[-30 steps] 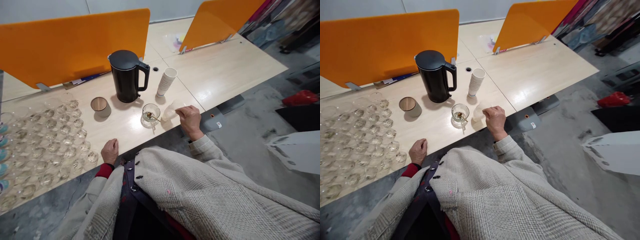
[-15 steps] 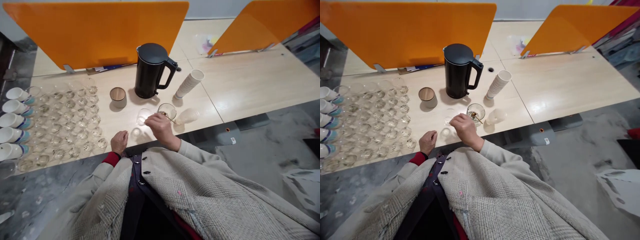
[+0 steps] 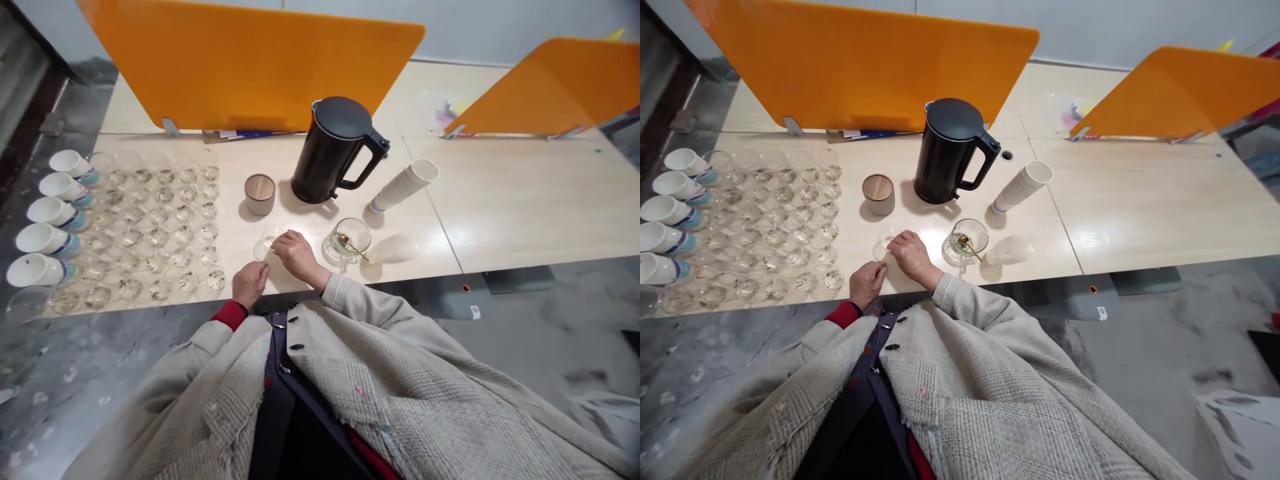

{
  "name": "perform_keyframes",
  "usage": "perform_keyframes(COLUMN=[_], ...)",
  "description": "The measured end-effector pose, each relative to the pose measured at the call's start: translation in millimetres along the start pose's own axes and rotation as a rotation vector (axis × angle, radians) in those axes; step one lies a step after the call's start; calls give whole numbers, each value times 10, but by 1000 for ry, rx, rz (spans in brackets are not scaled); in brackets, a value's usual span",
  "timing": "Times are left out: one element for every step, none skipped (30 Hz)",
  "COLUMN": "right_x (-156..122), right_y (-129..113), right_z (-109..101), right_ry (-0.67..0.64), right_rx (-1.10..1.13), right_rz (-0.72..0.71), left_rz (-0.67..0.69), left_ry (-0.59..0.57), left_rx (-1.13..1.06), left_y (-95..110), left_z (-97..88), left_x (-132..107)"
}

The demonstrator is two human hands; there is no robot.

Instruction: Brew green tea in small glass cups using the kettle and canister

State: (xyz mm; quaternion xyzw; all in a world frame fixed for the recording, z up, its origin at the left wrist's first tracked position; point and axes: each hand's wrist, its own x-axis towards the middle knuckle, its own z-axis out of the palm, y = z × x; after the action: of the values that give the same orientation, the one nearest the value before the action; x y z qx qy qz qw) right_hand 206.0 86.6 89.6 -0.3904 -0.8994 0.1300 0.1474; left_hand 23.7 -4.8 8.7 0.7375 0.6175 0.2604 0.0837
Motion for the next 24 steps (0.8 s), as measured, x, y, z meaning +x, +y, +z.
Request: perform_keyframes(right_x=[-15, -27, -33, -29, -13, 16, 60, 117, 187, 267, 356, 450, 549, 648, 748, 845, 939, 1026, 1107, 1178, 1239, 1289, 1329, 1359], right_y=[19, 42, 69, 99, 133, 169, 207, 245, 282, 315, 344, 366, 381, 388, 388, 381, 368, 353, 336, 321, 311, 306, 309, 319], right_z=[-2, -14, -36, -66, -104, -147, -191, -234, -271, -301, -322, -333, -337, -333, -323, -310, -294, -275, -255, -233, -209, -183, -155, -126], right_ry=[22, 50, 82, 118, 155, 193, 230, 265, 297, 321, 337, 342, 338, 322, 298, 266, 230, 192, 156, 126, 103, 88, 80, 77], right_rx=[38, 76, 108, 133, 148, 157, 162, 163, 161, 158, 155, 152, 147, 142, 136, 127, 118, 108, 102, 100, 103, 111, 122, 134], right_rz=[-10, -18, -20, -14, 3, 27, 56, 89, 125, 159, 188, 213, 232, 248, 263, 280, 296, 309, 318, 322, 322, 318, 311, 302], left_rz=[2, 5, 8, 9, 9, 7, 4, 0, -2, -2, 1, 3, 5, 5, 3, -1, -4, -5, -6, -5, -4, -2, 0, 1], left_ry=[0, 2, 4, 5, 4, 2, -1, -2, -1, 2, 5, 8, 11, 13, 16, 18, 19, 19, 17, 13, 8, 3, 0, 0], left_rx=[3, 5, 5, 3, -2, -8, -16, -23, -27, -30, -33, -36, -40, -45, -50, -56, -59, -58, -55, -51, -48, -43, -37, -31], left_y=[3, 5, 8, 11, 14, 16, 18, 18, 18, 18, 16, 15, 13, 11, 10, 8, 6, 5, 4, 2, 2, 1, 1, 2], left_z=[-2, -4, -6, -8, -10, -10, -10, -7, -4, 0, 4, 9, 12, 15, 17, 17, 17, 16, 14, 13, 12, 11, 12, 12], left_x=[0, 0, -1, -1, -2, -2, -4, -6, -8, -10, -13, -16, -18, -20, -22, -23, -24, -25, -25, -25, -25, -25, -25, -25])
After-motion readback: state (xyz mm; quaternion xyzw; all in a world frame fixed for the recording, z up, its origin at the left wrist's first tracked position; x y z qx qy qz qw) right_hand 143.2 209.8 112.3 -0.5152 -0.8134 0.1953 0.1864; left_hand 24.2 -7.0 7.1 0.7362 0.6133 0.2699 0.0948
